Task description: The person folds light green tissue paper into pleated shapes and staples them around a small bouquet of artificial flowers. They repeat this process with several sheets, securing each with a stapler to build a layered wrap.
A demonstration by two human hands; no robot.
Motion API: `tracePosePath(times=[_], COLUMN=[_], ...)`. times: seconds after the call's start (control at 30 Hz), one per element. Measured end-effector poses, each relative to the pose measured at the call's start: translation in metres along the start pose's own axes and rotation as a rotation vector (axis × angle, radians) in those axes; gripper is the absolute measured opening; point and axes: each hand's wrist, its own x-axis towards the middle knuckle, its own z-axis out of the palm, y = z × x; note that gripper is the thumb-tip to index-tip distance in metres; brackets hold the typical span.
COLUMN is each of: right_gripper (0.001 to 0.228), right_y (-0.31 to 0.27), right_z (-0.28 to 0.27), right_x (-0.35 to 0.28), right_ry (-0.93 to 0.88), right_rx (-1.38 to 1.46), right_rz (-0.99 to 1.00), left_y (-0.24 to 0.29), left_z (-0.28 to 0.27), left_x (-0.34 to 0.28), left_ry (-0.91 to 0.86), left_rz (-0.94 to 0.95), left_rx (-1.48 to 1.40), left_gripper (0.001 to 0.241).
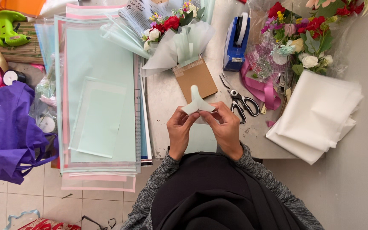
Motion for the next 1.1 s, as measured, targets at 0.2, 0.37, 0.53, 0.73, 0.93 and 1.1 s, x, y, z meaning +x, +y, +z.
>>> tracePosePath(times=[0.2, 0.37, 0.53, 0.73, 0.93, 1.1], right_gripper=[0.02, 0.012, 0.009, 0.006, 0.005, 0.009], right_y=[0.009, 0.0, -0.015, -0.019, -0.033, -0.03], right_z=[-0.004, -0.001, -0.002, -0.008, -0.012, -0.027], right_x=[-0.004, -0.007, -0.005, -0.006, -0.003, 0.0], right_ry=[-0.073, -0.039, -0.037, -0.068, -0.09, -0.211], right_rx=[0.071, 0.129, 0.145, 0.092, 0.054, -0.098], right_rz=[-0.055, -0.013, 0.034, 0.051, 0.025, -0.024], left_y=[0.014, 0.026, 0.029, 0.045, 0.066, 0.079], left_z=[-0.001, 0.001, 0.001, -0.002, -0.001, -0.007], left_x=[-0.005, -0.007, -0.007, -0.009, -0.01, -0.011], left_ry=[0.026, 0.062, 0.063, 0.022, -0.036, -0.162], left_rz=[0.052, 0.217, 0.293, 0.359, 0.321, 0.232], left_rx=[0.04, 0.123, 0.169, 0.304, 0.27, 0.262], left_gripper=[0.008, 0.01, 0.01, 0.009, 0.01, 0.01])
